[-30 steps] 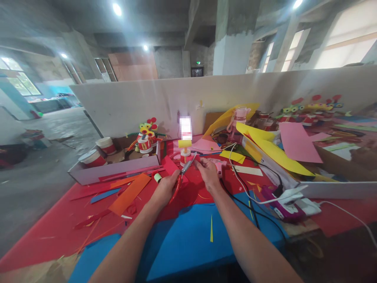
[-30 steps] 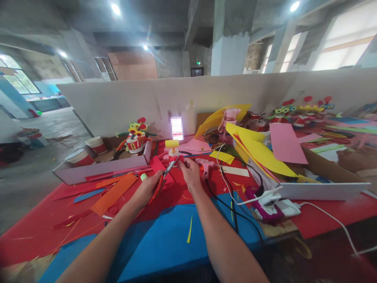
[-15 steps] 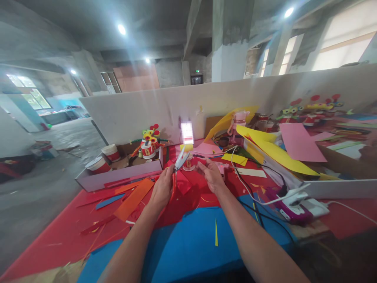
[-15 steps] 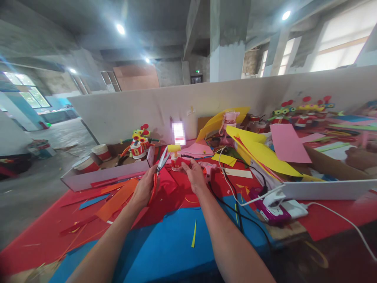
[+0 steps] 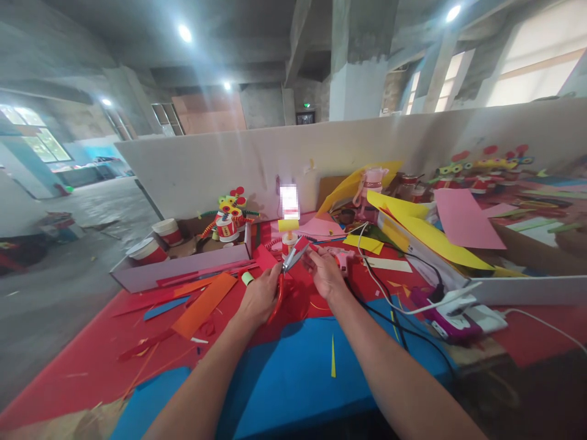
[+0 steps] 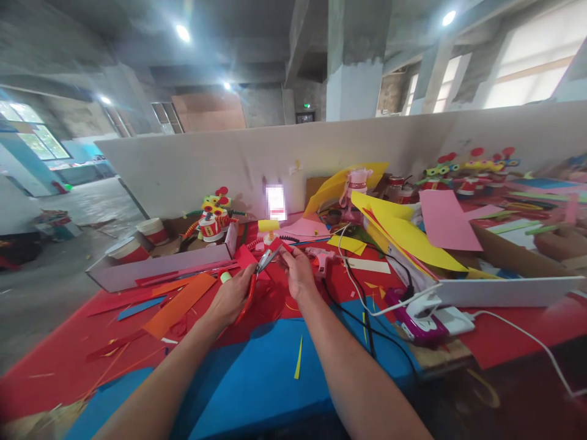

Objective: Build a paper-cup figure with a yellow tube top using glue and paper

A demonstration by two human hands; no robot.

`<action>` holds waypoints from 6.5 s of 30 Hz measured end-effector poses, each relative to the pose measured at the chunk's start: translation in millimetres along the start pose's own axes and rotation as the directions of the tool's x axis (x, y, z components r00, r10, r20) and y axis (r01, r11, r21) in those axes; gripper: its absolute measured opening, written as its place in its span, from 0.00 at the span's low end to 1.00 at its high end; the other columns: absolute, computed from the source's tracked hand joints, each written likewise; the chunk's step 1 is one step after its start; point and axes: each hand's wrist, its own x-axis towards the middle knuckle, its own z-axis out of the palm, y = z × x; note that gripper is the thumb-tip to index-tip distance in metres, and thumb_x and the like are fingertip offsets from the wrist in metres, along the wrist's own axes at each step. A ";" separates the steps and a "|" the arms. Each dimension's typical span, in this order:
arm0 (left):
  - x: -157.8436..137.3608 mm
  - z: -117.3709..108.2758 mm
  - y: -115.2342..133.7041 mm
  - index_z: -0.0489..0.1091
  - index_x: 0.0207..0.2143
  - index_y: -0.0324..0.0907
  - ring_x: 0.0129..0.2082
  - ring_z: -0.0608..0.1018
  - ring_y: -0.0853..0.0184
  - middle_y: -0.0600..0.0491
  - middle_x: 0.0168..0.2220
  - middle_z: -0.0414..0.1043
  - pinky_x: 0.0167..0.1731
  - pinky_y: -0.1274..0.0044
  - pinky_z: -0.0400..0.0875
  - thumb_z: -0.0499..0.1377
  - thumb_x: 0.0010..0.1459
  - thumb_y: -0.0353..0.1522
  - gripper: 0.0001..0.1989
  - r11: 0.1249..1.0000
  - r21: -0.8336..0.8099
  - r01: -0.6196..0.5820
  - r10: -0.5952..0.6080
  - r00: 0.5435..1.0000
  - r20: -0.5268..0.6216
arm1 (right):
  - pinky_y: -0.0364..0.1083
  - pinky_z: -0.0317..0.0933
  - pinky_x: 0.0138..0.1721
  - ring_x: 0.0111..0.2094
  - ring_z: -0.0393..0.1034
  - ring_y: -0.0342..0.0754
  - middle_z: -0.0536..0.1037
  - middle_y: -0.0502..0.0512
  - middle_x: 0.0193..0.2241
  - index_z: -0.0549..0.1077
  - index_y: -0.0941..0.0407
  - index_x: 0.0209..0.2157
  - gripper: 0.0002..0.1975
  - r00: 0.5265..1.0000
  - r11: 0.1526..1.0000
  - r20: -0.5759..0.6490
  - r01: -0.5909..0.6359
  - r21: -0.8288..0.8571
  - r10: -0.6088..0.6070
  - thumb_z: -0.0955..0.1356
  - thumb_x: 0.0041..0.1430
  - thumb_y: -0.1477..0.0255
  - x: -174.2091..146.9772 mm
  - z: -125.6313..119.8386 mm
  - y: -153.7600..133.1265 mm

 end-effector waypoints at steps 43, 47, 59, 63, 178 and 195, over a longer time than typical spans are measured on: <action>0.1 -4.9 0.7 0.57 0.53 0.39 0.38 0.78 0.59 0.45 0.37 0.73 0.34 0.74 0.66 0.47 0.61 0.29 0.17 0.998 0.056 0.007 -0.012 0.997 0.082 | 0.41 0.64 0.34 0.28 0.72 0.40 0.80 0.47 0.26 0.77 0.55 0.26 0.16 0.998 0.998 0.034 -0.058 0.006 0.058 0.79 0.34 0.65 -3.5 2.6 -1.7; -1.4 -7.1 2.0 0.57 0.52 0.39 0.38 0.78 0.59 0.45 0.36 0.74 0.34 0.74 0.65 0.47 0.61 0.29 0.16 0.999 0.053 0.006 -0.011 0.996 0.089 | 0.40 0.64 0.34 0.28 0.71 0.40 0.80 0.48 0.27 0.77 0.55 0.27 0.14 0.998 0.999 0.029 -0.050 -0.010 0.050 0.78 0.36 0.65 -1.5 0.1 -1.9; -1.5 -6.7 -2.0 0.59 0.50 0.39 0.36 0.79 0.59 0.46 0.34 0.74 0.31 0.75 0.63 0.47 0.60 0.27 0.15 0.995 0.095 -0.011 0.003 0.996 0.090 | 0.40 0.61 0.32 0.25 0.68 0.39 0.78 0.46 0.24 0.76 0.56 0.26 0.14 1.000 1.000 0.000 -0.028 0.008 0.028 0.78 0.36 0.65 1.5 -2.1 -2.1; -1.6 -8.0 -1.7 0.59 0.51 0.40 0.35 0.78 0.59 0.46 0.34 0.75 0.31 0.76 0.63 0.46 0.61 0.28 0.16 0.996 0.093 -0.004 -0.005 0.995 0.099 | 0.42 0.62 0.31 0.25 0.67 0.40 0.77 0.46 0.23 0.75 0.55 0.25 0.16 1.000 1.000 -0.014 -0.003 -0.008 0.003 0.78 0.35 0.62 2.2 -2.4 -1.6; -2.7 -15.9 -9.1 0.60 0.52 0.41 0.38 0.78 0.57 0.45 0.36 0.75 0.35 0.74 0.66 0.45 0.62 0.29 0.16 0.978 0.203 -0.057 0.032 0.992 0.122 | 0.43 0.59 0.30 0.23 0.64 0.42 0.74 0.47 0.21 0.74 0.56 0.24 0.07 0.979 0.864 0.181 0.173 -0.473 -0.097 0.70 0.41 0.67 11.8 -19.1 -14.2; -5.0 -20.2 -10.8 0.61 0.48 0.43 0.36 0.78 0.59 0.46 0.33 0.75 0.34 0.74 0.64 0.44 0.63 0.30 0.13 0.965 0.250 -0.075 0.042 0.990 0.135 | 0.42 0.56 0.28 0.21 0.61 0.40 0.72 0.46 0.18 0.74 0.55 0.23 0.07 0.981 0.876 0.177 0.149 -0.458 -0.075 0.69 0.40 0.67 6.8 -15.4 -15.3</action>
